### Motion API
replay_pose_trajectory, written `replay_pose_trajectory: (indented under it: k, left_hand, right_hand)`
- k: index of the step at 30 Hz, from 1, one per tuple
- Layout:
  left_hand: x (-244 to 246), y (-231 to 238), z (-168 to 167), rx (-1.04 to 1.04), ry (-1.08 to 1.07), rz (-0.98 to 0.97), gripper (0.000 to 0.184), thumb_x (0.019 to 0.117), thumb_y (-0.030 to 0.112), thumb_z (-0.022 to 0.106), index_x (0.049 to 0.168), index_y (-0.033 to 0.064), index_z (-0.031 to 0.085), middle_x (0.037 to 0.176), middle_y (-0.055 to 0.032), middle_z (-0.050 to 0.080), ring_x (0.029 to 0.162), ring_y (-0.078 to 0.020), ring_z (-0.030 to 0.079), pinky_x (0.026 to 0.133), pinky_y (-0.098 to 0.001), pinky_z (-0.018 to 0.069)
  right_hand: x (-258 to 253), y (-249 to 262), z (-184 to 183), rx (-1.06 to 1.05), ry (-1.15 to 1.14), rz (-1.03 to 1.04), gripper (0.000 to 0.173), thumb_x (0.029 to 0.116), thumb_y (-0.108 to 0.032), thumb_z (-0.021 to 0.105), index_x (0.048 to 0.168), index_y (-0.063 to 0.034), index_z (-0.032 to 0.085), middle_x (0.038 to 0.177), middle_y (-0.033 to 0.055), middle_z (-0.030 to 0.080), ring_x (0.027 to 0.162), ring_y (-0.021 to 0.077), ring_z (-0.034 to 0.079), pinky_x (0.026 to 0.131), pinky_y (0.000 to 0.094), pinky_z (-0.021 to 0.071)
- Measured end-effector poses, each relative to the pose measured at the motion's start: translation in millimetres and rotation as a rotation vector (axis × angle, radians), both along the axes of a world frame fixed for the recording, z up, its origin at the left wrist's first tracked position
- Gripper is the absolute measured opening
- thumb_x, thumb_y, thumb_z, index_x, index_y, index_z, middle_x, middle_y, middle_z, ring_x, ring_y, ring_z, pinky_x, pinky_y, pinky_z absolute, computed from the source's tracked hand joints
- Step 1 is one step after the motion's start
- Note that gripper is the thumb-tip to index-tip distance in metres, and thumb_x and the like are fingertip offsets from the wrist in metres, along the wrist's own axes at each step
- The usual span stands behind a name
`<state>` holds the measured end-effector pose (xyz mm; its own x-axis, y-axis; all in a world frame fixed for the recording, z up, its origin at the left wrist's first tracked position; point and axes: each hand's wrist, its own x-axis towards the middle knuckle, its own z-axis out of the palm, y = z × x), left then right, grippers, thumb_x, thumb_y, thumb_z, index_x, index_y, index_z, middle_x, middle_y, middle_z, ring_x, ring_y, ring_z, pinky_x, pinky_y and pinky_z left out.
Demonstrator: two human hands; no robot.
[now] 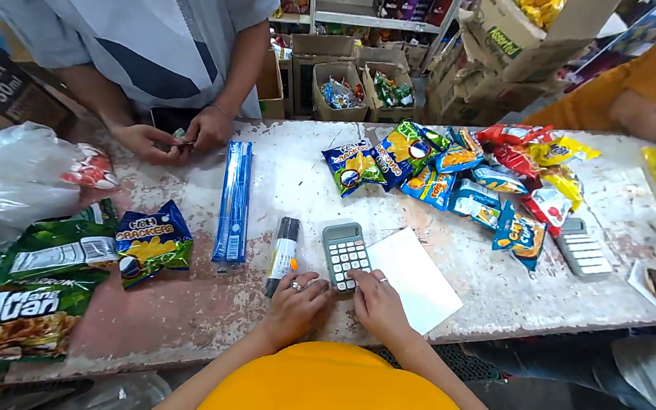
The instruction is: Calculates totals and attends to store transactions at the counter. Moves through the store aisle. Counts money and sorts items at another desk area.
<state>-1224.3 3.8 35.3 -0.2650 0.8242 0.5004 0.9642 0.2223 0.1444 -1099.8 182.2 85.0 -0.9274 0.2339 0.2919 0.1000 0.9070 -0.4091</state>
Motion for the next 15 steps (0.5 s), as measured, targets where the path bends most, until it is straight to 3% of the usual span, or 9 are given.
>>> replay_pose_trajectory:
  k: [4, 8, 10, 15]
  left_hand:
    - [0.1, -0.9, 0.3, 0.012, -0.01, -0.002, 0.026, 0.1004, 0.027, 0.053, 0.115, 0.0301, 0.074, 0.114, 0.0063, 0.075, 0.116, -0.0196, 0.066, 0.1, -0.0444, 0.0459]
    - [-0.2, -0.7, 0.0, 0.01, 0.007, 0.004, 0.026, 0.1008, 0.029, 0.053, 0.115, 0.0312, 0.074, 0.114, 0.0069, 0.075, 0.115, -0.0191, 0.066, 0.1, -0.0431, 0.0457]
    - [0.0, -0.2, -0.1, 0.005, 0.014, 0.008, 0.026, 0.1013, 0.03, 0.052, 0.116, 0.0322, 0.074, 0.114, 0.0074, 0.075, 0.115, -0.0189, 0.066, 0.1, -0.0429, 0.0456]
    - [0.1, -1.1, -0.4, 0.002, 0.017, 0.013, 0.026, 0.1013, 0.03, 0.052, 0.115, 0.0325, 0.074, 0.115, 0.0071, 0.075, 0.116, -0.0185, 0.065, 0.101, -0.0421, 0.0447]
  right_hand:
    - [-11.1, 11.2, 9.8, -0.068, -0.1, -0.073, 0.036, 0.0925, -0.003, 0.05, 0.123, -0.0014, 0.069, 0.113, 0.0129, 0.074, 0.098, 0.0367, 0.069, 0.081, 0.0488, 0.0574]
    - [-20.0, 27.7, 8.5, -0.084, -0.038, -0.143, 0.035, 0.0926, -0.005, 0.049, 0.12, -0.0005, 0.071, 0.112, 0.0136, 0.075, 0.096, 0.0362, 0.07, 0.081, 0.049, 0.0574]
    - [-22.2, 34.4, 9.5, -0.112, -0.12, -0.159, 0.037, 0.0945, -0.004, 0.048, 0.125, -0.0002, 0.068, 0.119, 0.0141, 0.073, 0.104, 0.0379, 0.069, 0.087, 0.0506, 0.0557]
    - [-6.9, 11.4, 4.1, -0.029, 0.015, -0.047, 0.034, 0.0884, -0.005, 0.051, 0.115, -0.0029, 0.073, 0.102, 0.0113, 0.076, 0.087, 0.0324, 0.07, 0.072, 0.0449, 0.0579]
